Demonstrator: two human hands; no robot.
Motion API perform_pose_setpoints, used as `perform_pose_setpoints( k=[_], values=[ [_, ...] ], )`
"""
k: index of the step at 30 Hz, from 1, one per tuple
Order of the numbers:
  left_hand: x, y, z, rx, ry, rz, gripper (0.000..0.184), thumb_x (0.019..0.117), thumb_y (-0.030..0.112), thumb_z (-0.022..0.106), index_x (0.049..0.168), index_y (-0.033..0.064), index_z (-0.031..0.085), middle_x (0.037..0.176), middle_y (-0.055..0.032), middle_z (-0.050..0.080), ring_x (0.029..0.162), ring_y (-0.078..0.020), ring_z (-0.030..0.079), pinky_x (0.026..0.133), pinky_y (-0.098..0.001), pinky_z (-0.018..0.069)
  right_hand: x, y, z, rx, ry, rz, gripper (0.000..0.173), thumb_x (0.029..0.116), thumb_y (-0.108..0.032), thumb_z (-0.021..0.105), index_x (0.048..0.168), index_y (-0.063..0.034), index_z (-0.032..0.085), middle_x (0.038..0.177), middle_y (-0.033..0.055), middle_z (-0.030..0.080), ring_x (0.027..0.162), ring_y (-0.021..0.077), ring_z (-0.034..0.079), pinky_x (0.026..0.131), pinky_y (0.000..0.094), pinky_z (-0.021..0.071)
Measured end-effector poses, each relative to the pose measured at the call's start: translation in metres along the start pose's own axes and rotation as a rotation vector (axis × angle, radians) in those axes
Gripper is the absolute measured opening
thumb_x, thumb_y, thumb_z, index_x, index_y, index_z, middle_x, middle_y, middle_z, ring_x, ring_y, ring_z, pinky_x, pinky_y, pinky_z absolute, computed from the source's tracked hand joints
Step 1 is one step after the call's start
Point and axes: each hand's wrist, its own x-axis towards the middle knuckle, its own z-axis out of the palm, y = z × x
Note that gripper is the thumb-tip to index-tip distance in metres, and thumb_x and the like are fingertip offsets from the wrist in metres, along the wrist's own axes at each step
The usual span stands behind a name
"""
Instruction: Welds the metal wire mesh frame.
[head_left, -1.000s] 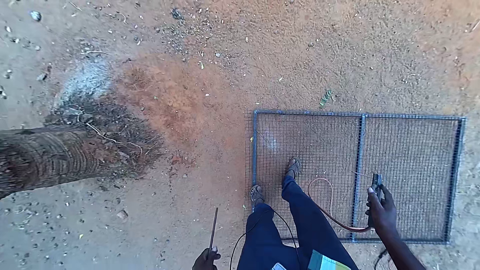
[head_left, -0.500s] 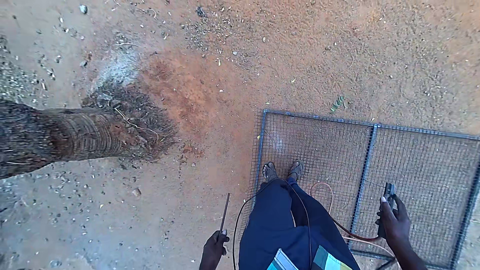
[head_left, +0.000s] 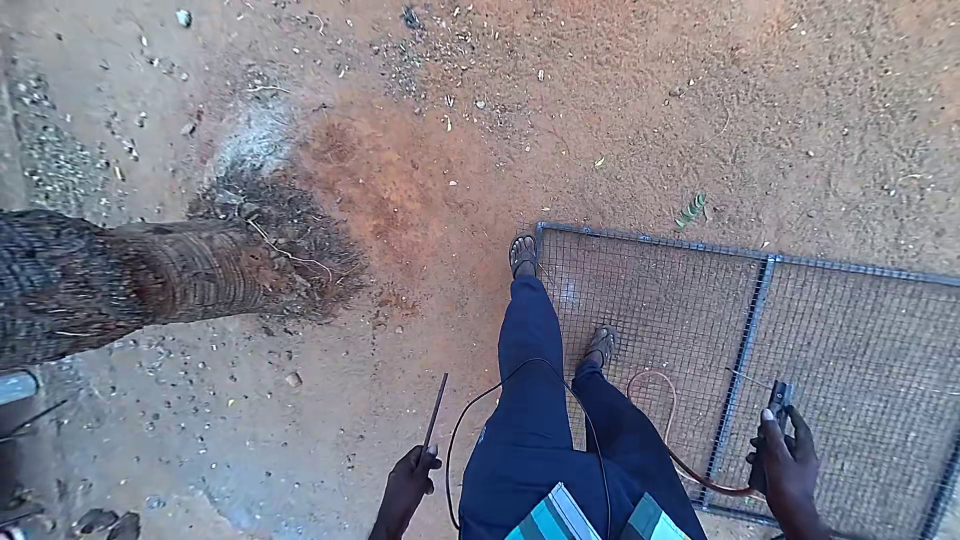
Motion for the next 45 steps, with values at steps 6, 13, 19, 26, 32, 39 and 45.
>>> perform_pose_setpoints(
  k=[6,13,19,26,32,39,45],
  values=[
    [0.078,0.069,-0.039,0.081,0.004,-0.022,0.036,0.1099,0.036,0.048,0.108,0.0031,0.063,0.094,-0.0086,0.075,0.055,-0.0179,0.063,0.049,-0.0334,0.0506,-0.017,-0.004,0.007,0.022,0.067,0.010,0.069,0.0993,-0.047,0.064,0.160,-0.0285,0.035,0.086,0.0101,0.063,0.056,0.0232,0.062,0.045,0.0420,0.0555],
    [0.155,0.246,-0.086,0.037,0.177,0.240,0.038,0.1101,0.036,0.048,0.115,0.0016,0.064,0.097,-0.0116,0.074,0.058,-0.0210,0.060,0.054,-0.0405,0.0506,-0.022,-0.017,0.065,-0.008,0.130,0.059,0.069,0.0991,-0.048,0.064,0.159,-0.0277,0.037,0.092,0.0120,0.065,0.060,0.0253,0.064,0.047,0.0450,0.0580],
    [0.152,0.398,-0.069,-0.367,0.114,0.460,0.031,0.1108,0.035,0.046,0.117,0.0092,0.062,0.100,-0.0056,0.074,0.050,-0.0095,0.054,0.044,-0.0221,0.0414,0.002,-0.080,0.170,-0.005,0.022,0.024,0.066,0.1003,-0.040,0.063,0.159,-0.0240,0.037,0.091,0.0127,0.065,0.061,0.0244,0.064,0.050,0.0425,0.0576],
    [0.154,0.481,0.059,-0.887,-0.224,0.411,0.038,0.1124,0.038,0.038,0.124,0.0072,0.058,0.091,-0.0109,0.071,0.046,-0.0095,0.055,0.038,-0.0191,0.0430,0.066,-0.126,0.295,0.060,-0.143,-0.052,0.064,0.1003,-0.041,0.065,0.158,-0.0332,0.038,0.095,0.0110,0.066,0.063,0.0241,0.063,0.052,0.0417,0.0566],
    [0.226,0.397,0.220,-0.829,-0.270,-0.095,0.042,0.1122,0.041,0.038,0.124,0.0040,0.054,0.085,-0.0097,0.068,0.049,-0.0109,0.054,0.042,-0.0222,0.0438,0.145,-0.153,0.394,0.078,-0.256,-0.135,0.066,0.0993,-0.044,0.065,0.158,-0.0321,0.038,0.097,0.0098,0.066,0.067,0.0238,0.065,0.054,0.0409,0.0577],
    [0.243,0.327,0.320,-0.631,-0.410,-0.403,0.040,0.1135,0.038,0.035,0.116,0.0027,0.053,0.071,-0.0099,0.059,0.045,-0.0138,0.048,0.041,-0.0254,0.0408,0.217,-0.162,0.505,-0.010,-0.380,-0.157,0.076,0.0938,-0.052,0.071,0.159,-0.0337,0.034,0.100,0.0104,0.065,0.068,0.0234,0.065,0.053,0.0398,0.0564],
    [0.220,0.331,0.354,-0.470,-0.532,-0.380,0.039,0.1137,0.035,0.033,0.118,0.0012,0.052,0.077,-0.0106,0.063,0.052,-0.0167,0.057,0.047,-0.0299,0.0492,0.243,-0.155,0.592,-0.289,-0.490,-0.297,0.082,0.0889,-0.061,0.070,0.158,-0.0341,0.036,0.115,0.0105,0.068,0.082,0.0248,0.069,0.066,0.0493,0.0582]
  ],
)
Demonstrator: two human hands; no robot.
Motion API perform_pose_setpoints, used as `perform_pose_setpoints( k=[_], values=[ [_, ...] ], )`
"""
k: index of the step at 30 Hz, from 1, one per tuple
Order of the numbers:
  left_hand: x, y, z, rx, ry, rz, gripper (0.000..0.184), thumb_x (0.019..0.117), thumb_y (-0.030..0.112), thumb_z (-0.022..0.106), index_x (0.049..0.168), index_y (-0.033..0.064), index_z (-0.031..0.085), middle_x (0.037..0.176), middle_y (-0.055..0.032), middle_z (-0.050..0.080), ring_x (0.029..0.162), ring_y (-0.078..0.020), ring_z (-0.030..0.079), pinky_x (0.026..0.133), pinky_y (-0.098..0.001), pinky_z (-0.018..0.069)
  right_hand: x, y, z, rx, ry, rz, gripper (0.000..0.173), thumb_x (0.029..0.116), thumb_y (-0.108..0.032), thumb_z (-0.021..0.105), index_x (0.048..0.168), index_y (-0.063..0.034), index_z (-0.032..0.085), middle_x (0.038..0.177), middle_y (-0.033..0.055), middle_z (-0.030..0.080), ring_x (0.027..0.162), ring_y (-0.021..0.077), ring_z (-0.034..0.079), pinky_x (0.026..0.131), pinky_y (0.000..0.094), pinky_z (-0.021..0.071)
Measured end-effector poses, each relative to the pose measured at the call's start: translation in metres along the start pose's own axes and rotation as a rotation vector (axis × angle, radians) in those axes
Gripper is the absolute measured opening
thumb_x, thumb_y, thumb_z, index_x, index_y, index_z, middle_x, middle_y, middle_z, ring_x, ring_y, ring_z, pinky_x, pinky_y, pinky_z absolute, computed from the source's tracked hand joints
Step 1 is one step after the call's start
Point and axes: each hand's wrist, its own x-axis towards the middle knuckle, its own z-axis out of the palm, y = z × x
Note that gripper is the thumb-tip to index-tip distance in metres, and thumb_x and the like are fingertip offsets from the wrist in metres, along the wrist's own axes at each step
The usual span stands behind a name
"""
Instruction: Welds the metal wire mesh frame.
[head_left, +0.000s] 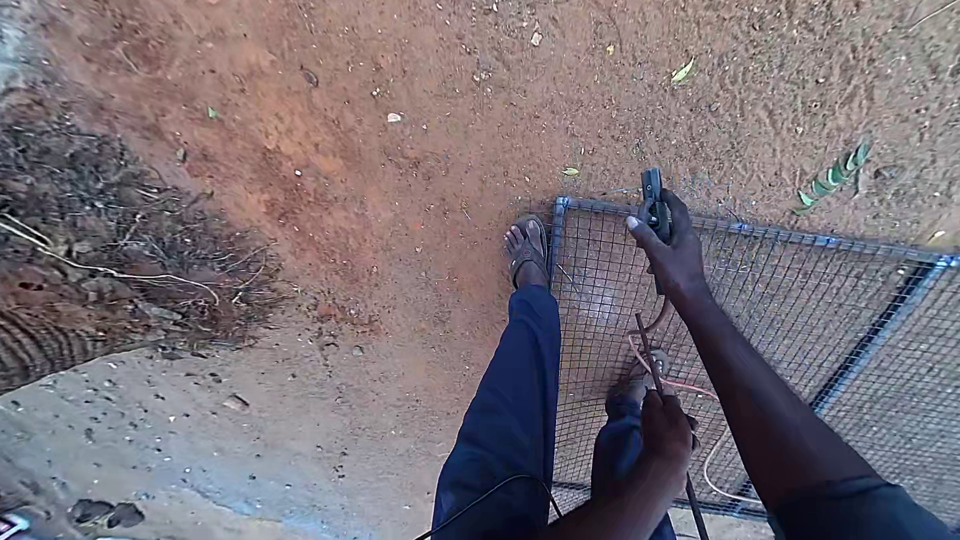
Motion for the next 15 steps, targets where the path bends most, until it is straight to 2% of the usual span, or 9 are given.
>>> perform_pose_setpoints(
  k=[1,4,6,7,9,10,12,13,15],
  values=[
    [0.001,-0.003,0.003,-0.007,0.008,-0.013,0.038,0.1137,0.035,0.034,0.118,0.0015,0.051,0.076,-0.0103,0.062,0.053,-0.0172,0.057,0.048,-0.0307,0.0498,0.009,-0.001,0.010,-0.058,-0.005,-0.029,0.081,0.0893,-0.061,0.070,0.158,-0.0330,0.037,0.116,0.0114,0.068,0.082,0.0255,0.069,0.067,0.0513,0.0581],
    [-0.004,-0.012,0.008,-0.014,0.033,-0.031,0.035,0.1135,0.035,0.034,0.119,0.0031,0.048,0.075,-0.0101,0.057,0.054,-0.0194,0.058,0.050,-0.0353,0.0532,0.028,-0.001,0.037,-0.202,-0.028,-0.079,0.082,0.0878,-0.064,0.068,0.158,-0.0327,0.038,0.125,0.0124,0.066,0.102,0.0297,0.068,0.084,0.0597,0.0557],
    [-0.013,-0.014,0.013,0.038,0.028,-0.017,0.035,0.1136,0.033,0.033,0.121,0.0026,0.047,0.076,-0.0100,0.056,0.057,-0.0198,0.060,0.053,-0.0375,0.0561,0.037,0.001,0.053,-0.251,-0.036,-0.084,0.084,0.0870,-0.066,0.067,0.158,-0.0341,0.038,0.126,0.0143,0.065,0.104,0.0322,0.067,0.084,0.0616,0.0553],
    [-0.015,-0.018,0.015,0.087,0.017,0.000,0.035,0.1134,0.031,0.034,0.125,0.0012,0.048,0.081,-0.0117,0.059,0.064,-0.0209,0.064,0.059,-0.0394,0.0580,0.041,0.002,0.061,-0.262,-0.042,-0.080,0.084,0.0868,-0.067,0.067,0.159,-0.0342,0.037,0.127,0.0150,0.065,0.104,0.0326,0.067,0.083,0.0616,0.0554],
    [-0.018,-0.030,0.017,0.200,-0.039,0.060,0.039,0.1117,0.029,0.039,0.130,-0.0033,0.053,0.102,-0.0184,0.067,0.092,-0.0264,0.068,0.083,-0.0459,0.0580,0.048,0.006,0.074,-0.290,-0.050,-0.072,0.086,0.0867,-0.068,0.066,0.159,-0.0339,0.036,0.127,0.0163,0.064,0.103,0.0337,0.067,0.081,0.0617,0.0559],
    [-0.022,-0.032,0.016,0.237,-0.081,0.081,0.038,0.1100,0.026,0.044,0.130,-0.0040,0.053,0.109,-0.0197,0.068,0.101,-0.0267,0.067,0.090,-0.0458,0.0563,0.050,0.008,0.080,-0.309,-0.051,-0.073,0.086,0.0866,-0.068,0.066,0.159,-0.0335,0.036,0.127,0.0168,0.064,0.101,0.0336,0.068,0.080,0.0610,0.0564],
    [-0.050,-0.004,0.008,0.215,-0.172,0.060,0.040,0.1029,0.014,0.054,0.136,-0.0085,0.051,0.125,-0.0235,0.064,0.116,-0.0256,0.062,0.103,-0.0418,0.0500,0.051,0.012,0.090,-0.323,-0.058,-0.066,0.086,0.0870,-0.068,0.065,0.160,-0.0330,0.035,0.126,0.0173,0.064,0.101,0.0341,0.067,0.079,0.0607,0.0562],
    [-0.068,0.022,0.002,0.146,-0.196,0.030,0.042,0.1012,0.004,0.055,0.139,-0.0120,0.048,0.131,-0.0245,0.061,0.120,-0.0219,0.059,0.106,-0.0358,0.0462,0.051,0.013,0.094,-0.328,-0.060,-0.061,0.086,0.0871,-0.068,0.065,0.160,-0.0333,0.035,0.126,0.0170,0.064,0.101,0.0342,0.068,0.080,0.0608,0.0560],
    [-0.096,0.060,-0.008,-0.013,-0.214,0.060,0.042,0.0965,-0.011,0.050,0.138,-0.0185,0.045,0.129,-0.0236,0.060,0.115,-0.0095,0.057,0.103,-0.0201,0.0433,0.048,0.017,0.100,-0.341,-0.052,-0.063,0.085,0.0873,-0.068,0.065,0.160,-0.0341,0.036,0.125,0.0164,0.064,0.099,0.0334,0.068,0.079,0.0604,0.0558]
  ],
)
